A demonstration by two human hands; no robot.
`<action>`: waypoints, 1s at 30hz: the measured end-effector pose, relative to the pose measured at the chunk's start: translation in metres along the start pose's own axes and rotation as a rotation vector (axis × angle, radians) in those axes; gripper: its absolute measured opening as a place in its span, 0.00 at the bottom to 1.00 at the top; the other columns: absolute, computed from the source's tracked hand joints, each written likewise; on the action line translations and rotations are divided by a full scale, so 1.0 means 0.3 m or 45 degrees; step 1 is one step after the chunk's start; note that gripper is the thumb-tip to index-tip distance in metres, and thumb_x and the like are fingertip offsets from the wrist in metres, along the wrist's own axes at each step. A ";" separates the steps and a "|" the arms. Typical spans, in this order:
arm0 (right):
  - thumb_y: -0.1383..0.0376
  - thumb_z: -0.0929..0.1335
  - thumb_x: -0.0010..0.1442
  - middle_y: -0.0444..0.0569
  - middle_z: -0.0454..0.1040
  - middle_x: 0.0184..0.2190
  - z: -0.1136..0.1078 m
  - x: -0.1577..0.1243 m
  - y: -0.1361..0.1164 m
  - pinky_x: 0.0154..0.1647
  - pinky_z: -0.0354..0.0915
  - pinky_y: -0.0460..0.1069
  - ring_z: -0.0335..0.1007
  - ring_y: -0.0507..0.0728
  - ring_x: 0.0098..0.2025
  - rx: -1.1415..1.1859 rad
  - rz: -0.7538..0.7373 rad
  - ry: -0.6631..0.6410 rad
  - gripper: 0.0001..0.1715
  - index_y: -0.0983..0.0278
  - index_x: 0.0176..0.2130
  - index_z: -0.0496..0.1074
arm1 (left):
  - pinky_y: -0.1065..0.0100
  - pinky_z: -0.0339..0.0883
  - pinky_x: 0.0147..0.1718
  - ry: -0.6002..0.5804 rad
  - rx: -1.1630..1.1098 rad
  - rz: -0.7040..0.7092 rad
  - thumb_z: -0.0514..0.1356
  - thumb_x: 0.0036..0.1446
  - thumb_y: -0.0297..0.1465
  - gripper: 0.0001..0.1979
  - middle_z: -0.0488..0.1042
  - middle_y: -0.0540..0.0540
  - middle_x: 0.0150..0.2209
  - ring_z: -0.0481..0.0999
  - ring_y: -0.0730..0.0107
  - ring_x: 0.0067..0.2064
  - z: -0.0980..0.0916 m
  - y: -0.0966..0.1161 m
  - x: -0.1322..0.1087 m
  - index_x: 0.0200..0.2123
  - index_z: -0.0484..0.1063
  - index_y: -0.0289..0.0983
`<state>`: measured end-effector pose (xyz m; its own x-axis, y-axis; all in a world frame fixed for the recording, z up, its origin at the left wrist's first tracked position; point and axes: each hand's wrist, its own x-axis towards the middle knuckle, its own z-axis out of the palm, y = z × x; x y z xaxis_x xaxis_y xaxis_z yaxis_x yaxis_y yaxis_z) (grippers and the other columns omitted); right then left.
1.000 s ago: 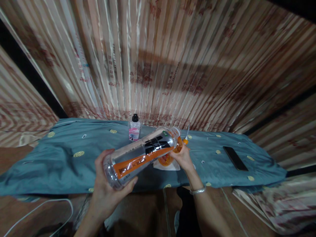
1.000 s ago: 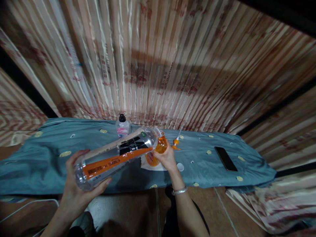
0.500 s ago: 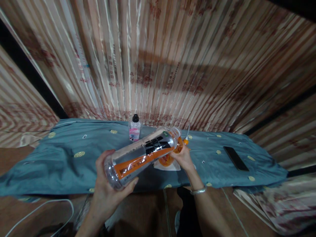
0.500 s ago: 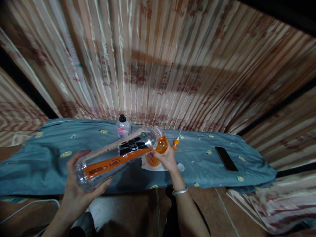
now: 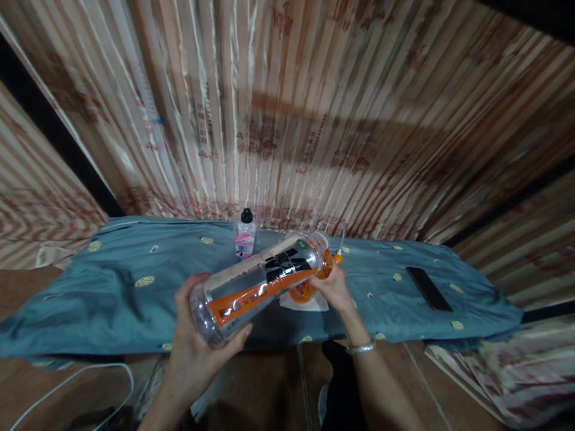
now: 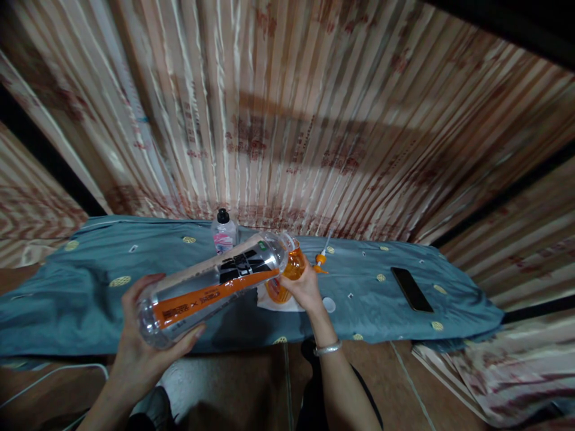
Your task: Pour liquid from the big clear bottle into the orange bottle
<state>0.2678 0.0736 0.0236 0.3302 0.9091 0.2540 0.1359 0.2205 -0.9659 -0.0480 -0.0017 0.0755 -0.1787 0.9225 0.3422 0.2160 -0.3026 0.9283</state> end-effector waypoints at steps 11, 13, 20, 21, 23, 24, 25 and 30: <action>0.54 0.90 0.45 0.47 0.93 0.44 -0.002 -0.001 -0.012 0.59 0.89 0.63 0.93 0.69 0.49 0.011 0.012 -0.035 0.35 0.54 0.48 0.80 | 0.52 0.90 0.58 0.010 0.013 0.051 0.80 0.58 0.42 0.42 0.85 0.46 0.58 0.92 0.52 0.54 0.005 -0.015 -0.005 0.72 0.68 0.48; 0.54 0.91 0.44 0.46 0.93 0.44 -0.001 -0.001 -0.015 0.61 0.88 0.63 0.93 0.69 0.50 0.019 0.017 -0.026 0.36 0.53 0.48 0.80 | 0.51 0.90 0.59 0.016 0.022 0.058 0.80 0.58 0.43 0.43 0.84 0.46 0.59 0.92 0.52 0.54 0.004 -0.022 -0.004 0.72 0.69 0.48; 0.54 0.91 0.43 0.45 0.92 0.40 -0.004 0.002 -0.010 0.56 0.89 0.61 0.93 0.68 0.47 0.025 0.039 -0.030 0.34 0.53 0.45 0.80 | 0.53 0.91 0.54 0.022 0.006 0.149 0.83 0.57 0.49 0.45 0.85 0.48 0.58 0.93 0.53 0.52 -0.001 -0.057 0.007 0.71 0.70 0.50; 0.54 0.91 0.44 0.45 0.92 0.40 -0.003 0.002 -0.009 0.55 0.89 0.61 0.93 0.68 0.47 0.022 0.037 -0.029 0.34 0.53 0.45 0.80 | 0.51 0.91 0.55 0.025 0.011 0.128 0.83 0.57 0.48 0.44 0.85 0.47 0.58 0.93 0.52 0.53 0.000 -0.050 0.006 0.72 0.70 0.49; 0.53 0.91 0.44 0.45 0.92 0.40 -0.002 0.001 -0.006 0.57 0.89 0.62 0.93 0.69 0.48 0.027 0.030 -0.022 0.35 0.53 0.45 0.80 | 0.50 0.91 0.56 0.021 0.020 0.085 0.81 0.58 0.45 0.43 0.85 0.45 0.58 0.93 0.51 0.53 0.001 -0.031 0.004 0.72 0.69 0.48; 0.53 0.91 0.44 0.45 0.92 0.40 -0.002 0.001 -0.005 0.58 0.89 0.63 0.93 0.69 0.48 0.032 0.026 -0.018 0.35 0.53 0.46 0.80 | 0.50 0.91 0.56 0.017 0.022 0.077 0.81 0.58 0.44 0.43 0.85 0.45 0.58 0.93 0.51 0.53 0.002 -0.021 0.003 0.71 0.69 0.48; 0.53 0.91 0.44 0.45 0.92 0.40 -0.002 0.000 -0.004 0.59 0.89 0.63 0.93 0.69 0.49 0.035 0.022 -0.018 0.35 0.53 0.46 0.80 | 0.50 0.91 0.57 0.011 0.023 0.074 0.80 0.58 0.44 0.43 0.85 0.45 0.58 0.93 0.51 0.54 0.002 -0.012 0.002 0.71 0.68 0.48; 0.53 0.90 0.47 0.47 0.92 0.44 -0.008 0.001 0.000 0.57 0.89 0.63 0.93 0.69 0.50 -0.004 -0.008 -0.055 0.34 0.53 0.47 0.79 | 0.49 0.91 0.57 0.002 0.023 0.055 0.80 0.57 0.43 0.44 0.85 0.45 0.58 0.93 0.51 0.54 0.003 0.001 0.002 0.71 0.67 0.48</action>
<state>0.2701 0.0729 0.0239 0.2889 0.9221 0.2575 0.1405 0.2252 -0.9641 -0.0473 -0.0010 0.0758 -0.1702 0.9083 0.3821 0.2411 -0.3376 0.9099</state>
